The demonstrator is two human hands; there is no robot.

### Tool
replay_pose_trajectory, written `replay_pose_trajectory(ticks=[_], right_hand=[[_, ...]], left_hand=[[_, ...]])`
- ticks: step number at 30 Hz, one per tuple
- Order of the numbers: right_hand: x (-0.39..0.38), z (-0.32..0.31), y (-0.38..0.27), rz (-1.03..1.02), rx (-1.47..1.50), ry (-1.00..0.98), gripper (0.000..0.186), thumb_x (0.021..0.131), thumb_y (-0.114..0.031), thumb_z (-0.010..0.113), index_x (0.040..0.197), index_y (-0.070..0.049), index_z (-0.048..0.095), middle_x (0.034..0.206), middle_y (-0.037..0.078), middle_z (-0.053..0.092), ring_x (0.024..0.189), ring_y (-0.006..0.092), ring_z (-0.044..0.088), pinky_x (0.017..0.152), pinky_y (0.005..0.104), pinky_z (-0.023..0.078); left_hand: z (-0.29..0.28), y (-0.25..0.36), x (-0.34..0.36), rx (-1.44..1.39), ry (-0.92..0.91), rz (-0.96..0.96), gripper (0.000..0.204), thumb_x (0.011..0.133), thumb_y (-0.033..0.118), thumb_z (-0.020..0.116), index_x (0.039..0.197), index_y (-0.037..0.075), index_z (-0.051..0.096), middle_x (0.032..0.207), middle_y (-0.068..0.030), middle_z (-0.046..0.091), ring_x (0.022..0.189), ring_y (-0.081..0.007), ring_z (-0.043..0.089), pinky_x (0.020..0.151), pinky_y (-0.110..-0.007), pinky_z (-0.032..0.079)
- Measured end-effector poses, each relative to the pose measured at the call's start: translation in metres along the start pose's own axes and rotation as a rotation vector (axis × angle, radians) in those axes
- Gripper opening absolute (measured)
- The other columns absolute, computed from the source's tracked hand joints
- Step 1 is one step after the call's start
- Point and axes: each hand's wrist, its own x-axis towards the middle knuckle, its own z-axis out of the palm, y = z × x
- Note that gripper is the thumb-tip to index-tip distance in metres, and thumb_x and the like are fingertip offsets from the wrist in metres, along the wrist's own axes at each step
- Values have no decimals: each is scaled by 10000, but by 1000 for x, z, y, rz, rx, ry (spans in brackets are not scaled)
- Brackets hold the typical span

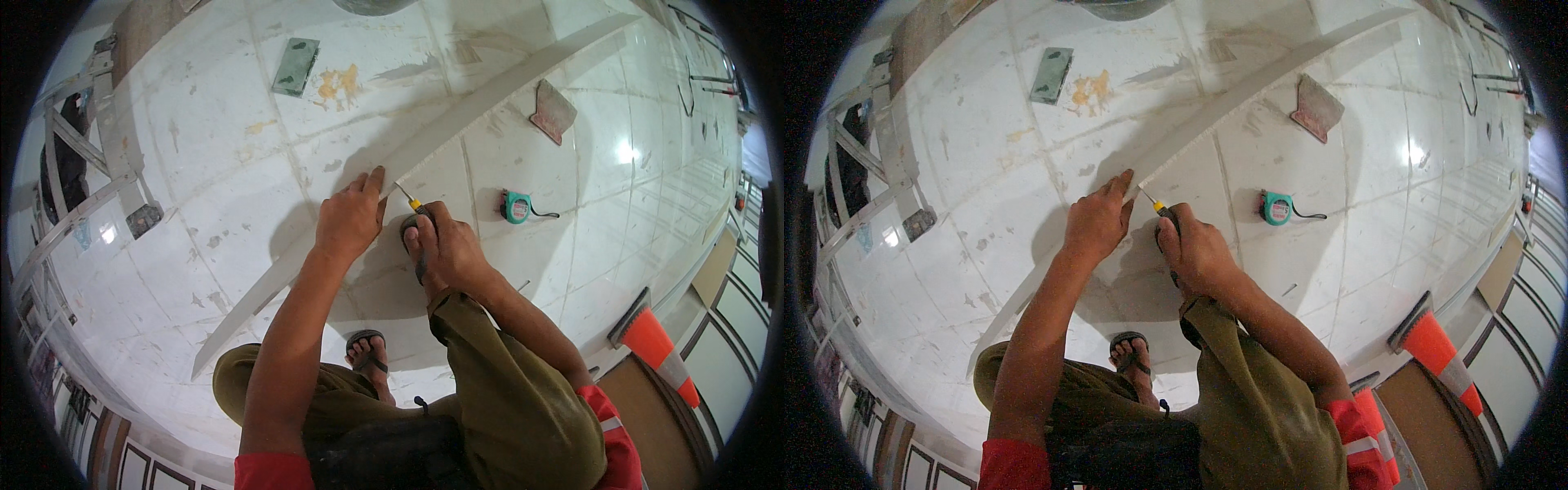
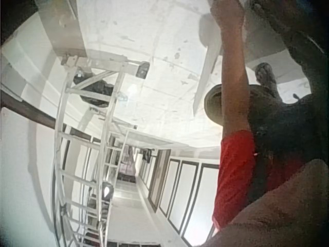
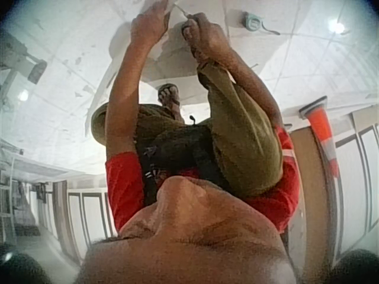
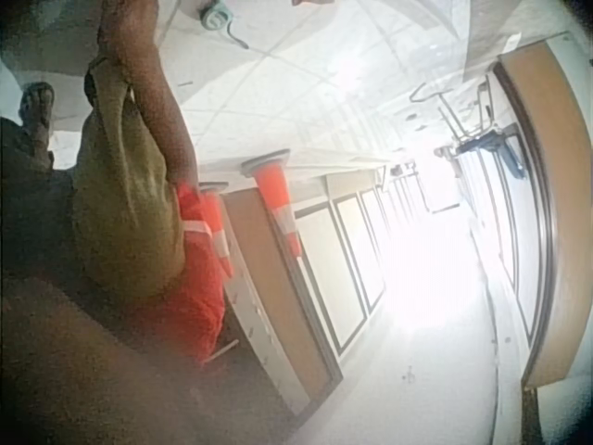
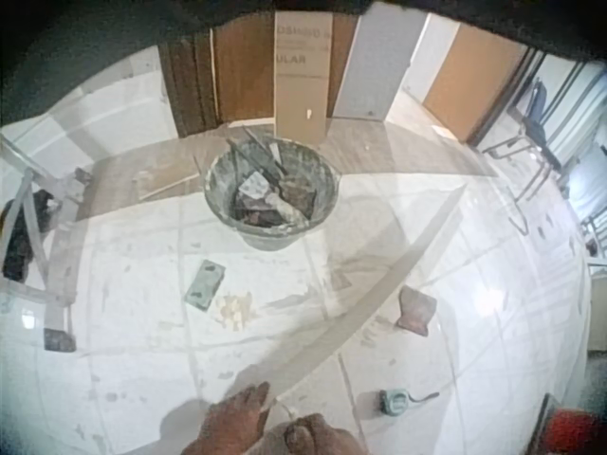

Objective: The person holds a long white trim piece against the floor, scores a mark on it using a utility knife, and then continues to cut or trim the edge of the piece by hand.

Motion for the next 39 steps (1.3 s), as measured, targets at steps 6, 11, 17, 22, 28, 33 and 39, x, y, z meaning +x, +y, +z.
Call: replay_pose_trajectory(ticks=[6,11,17,22,28,33,39], right_hand=[[1,-5,-4,33,-29,-52,340,1131,-306,474,1219,20,515,811,314,691,799,548,685,747,606,536],[4,-10,-7,38,50,-90,350,1132,-303,471,1244,27,501,818,315,691,803,554,676,758,611,531],[3,0,-8,33,26,-24,343,1135,-290,479,1224,40,512,822,341,686,818,560,677,756,615,528],[3,0,-9,14,-38,-19,332,1135,-277,481,1207,45,518,806,337,686,790,554,682,738,610,536],[10,8,1,-7,-66,2,327,1130,-277,498,1213,38,513,771,305,688,765,518,700,711,588,549],[13,8,3,-5,-126,3,334,1123,-289,519,1228,27,511,771,292,693,763,511,705,703,576,558],[14,14,10,15,-96,5,325,1118,-293,531,1230,11,508,814,294,706,789,517,707,712,578,564]], left_hand=[[-4,-2,-1,-4,34,22,475,992,196,656,1436,46,580,1226,-192,733,994,-400,754,842,-491,626],[-8,0,2,-13,14,17,470,990,194,660,1427,40,584,1194,-191,739,969,-402,758,832,-499,628],[-5,-1,0,-10,31,31,449,993,188,653,1407,26,589,1163,-196,738,969,-400,757,827,-500,629],[-5,-2,1,0,41,39,446,996,189,647,1409,29,598,1168,-192,741,960,-400,757,826,-496,629],[-9,-2,3,-25,22,8,442,998,191,644,1413,43,611,1208,-174,751,953,-411,762,836,-500,630],[-13,0,4,-25,-27,-14,436,1003,195,635,1411,43,609,1228,-179,749,955,-414,762,843,-507,629],[-13,-1,4,-53,-14,-2,453,1008,198,633,1433,46,597,1219,-204,749,955,-431,756,855,-524,618]])
